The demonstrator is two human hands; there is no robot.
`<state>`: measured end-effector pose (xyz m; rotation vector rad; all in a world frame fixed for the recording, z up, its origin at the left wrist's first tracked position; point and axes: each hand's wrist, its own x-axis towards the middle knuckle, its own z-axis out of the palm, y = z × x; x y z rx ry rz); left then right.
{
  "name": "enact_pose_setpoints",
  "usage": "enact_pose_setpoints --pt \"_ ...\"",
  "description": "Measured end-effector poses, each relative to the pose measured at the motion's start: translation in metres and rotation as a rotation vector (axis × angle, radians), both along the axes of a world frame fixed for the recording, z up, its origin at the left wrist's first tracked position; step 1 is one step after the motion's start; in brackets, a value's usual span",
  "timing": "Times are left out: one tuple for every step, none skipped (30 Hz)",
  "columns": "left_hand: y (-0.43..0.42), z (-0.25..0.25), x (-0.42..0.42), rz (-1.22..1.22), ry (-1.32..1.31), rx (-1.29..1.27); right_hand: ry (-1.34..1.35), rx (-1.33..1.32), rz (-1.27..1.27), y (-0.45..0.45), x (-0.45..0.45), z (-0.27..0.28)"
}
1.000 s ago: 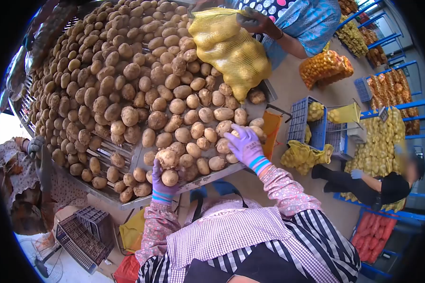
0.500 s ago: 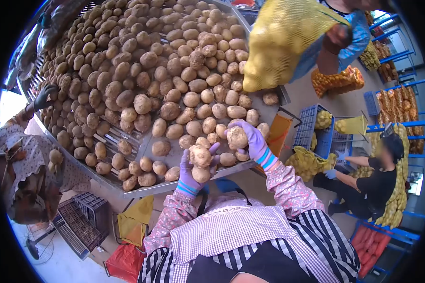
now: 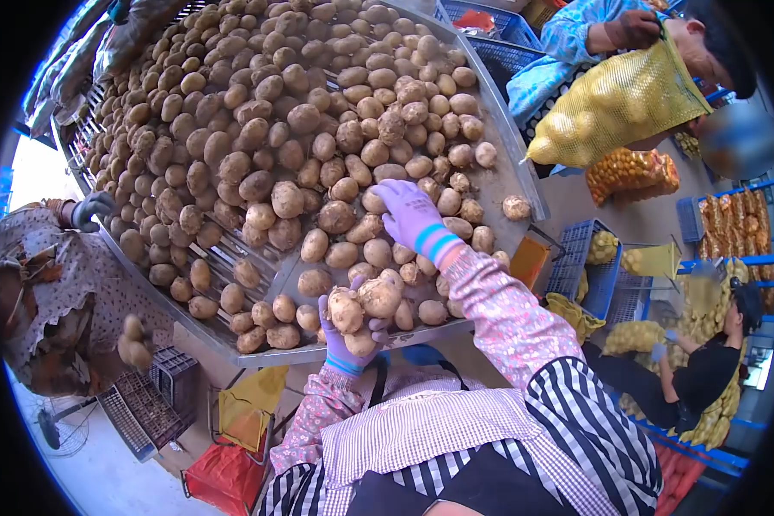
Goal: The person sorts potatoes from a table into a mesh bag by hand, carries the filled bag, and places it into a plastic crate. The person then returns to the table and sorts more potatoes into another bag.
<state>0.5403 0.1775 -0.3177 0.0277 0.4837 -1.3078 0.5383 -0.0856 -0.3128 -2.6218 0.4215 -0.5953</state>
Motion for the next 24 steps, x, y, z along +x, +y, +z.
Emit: enact_pose_setpoints --pt "0.002 -0.001 0.001 0.011 -0.017 -0.01 0.209 -0.094 0.061 -0.003 0.013 -0.003" --pt "0.005 -0.005 0.002 0.014 0.007 0.008 0.419 -0.188 0.123 -0.003 0.021 -0.006" --pt "0.007 -0.003 0.004 0.022 0.005 0.011 0.416 -0.187 0.131 -0.003 0.023 -0.002" --pt "0.009 0.0 0.005 0.038 0.001 -0.023 0.496 -0.191 0.144 -0.006 0.021 0.003" --pt "0.013 0.002 0.005 0.055 -0.001 -0.056 0.579 -0.195 0.157 -0.008 0.017 0.008" --pt "0.018 0.002 0.004 0.064 0.003 -0.055 0.646 -0.137 0.138 -0.008 0.01 0.017" --pt "0.024 0.001 0.004 0.073 -0.042 -0.036 0.605 -0.164 0.146 -0.01 -0.003 0.016" --pt "0.031 0.001 0.006 0.084 -0.089 -0.017 0.659 -0.21 0.17 -0.008 -0.014 0.013" --pt "0.038 0.001 0.007 0.099 -0.09 -0.017 0.712 -0.256 0.194 -0.005 -0.024 0.011" --pt "0.045 0.001 0.007 0.12 -0.092 0.006 0.71 -0.261 0.208 -0.004 -0.034 0.002" --pt "0.051 0.001 0.008 0.141 -0.094 0.027 0.706 -0.283 0.205 -0.004 -0.041 -0.007" --pt "0.055 0.003 0.011 0.16 -0.093 -0.006 0.702 -0.305 0.202 -0.004 -0.049 -0.015" --pt "0.058 0.005 0.012 0.177 -0.094 -0.005 0.698 -0.311 0.218 -0.005 -0.056 -0.019" --pt "0.06 0.007 0.012 0.205 -0.075 -0.022 0.61 -0.266 0.191 -0.006 -0.063 -0.023" --pt "0.063 0.009 0.012 0.233 -0.057 -0.038 0.522 -0.218 0.166 -0.007 -0.068 -0.024" --pt "0.063 0.013 0.012 0.252 -0.074 -0.049 0.52 -0.18 0.175 -0.007 -0.072 -0.022" --pt "0.065 0.017 0.011 0.263 -0.077 -0.046 0.517 -0.179 0.187 -0.004 -0.079 -0.021" --pt "0.066 0.021 0.01 0.272 -0.095 -0.049 0.482 -0.224 0.168 -0.001 -0.087 -0.021" --pt "0.068 0.023 0.009 0.283 -0.112 -0.054 0.447 -0.27 0.15 0.002 -0.094 -0.018" --pt "0.073 0.022 0.006 0.295 -0.112 -0.054 0.564 -0.337 0.148 0.002 -0.1 -0.015" --pt "0.078 0.02 0.003 0.311 -0.123 -0.064 0.562 -0.342 0.16 0.003 -0.101 -0.01" --pt "0.083 0.017 0.0 0.327 -0.133 -0.075 0.676 -0.246 0.108 0.004 -0.101 -0.006" --pt "0.089 0.014 -0.004 0.34 -0.134 -0.075 0.789 -0.148 0.054 0.003 -0.101 -0.004" --pt "0.095 0.011 -0.007 0.356 -0.113 -0.074 0.631 0.052 0.014 -0.001 -0.102 -0.006"
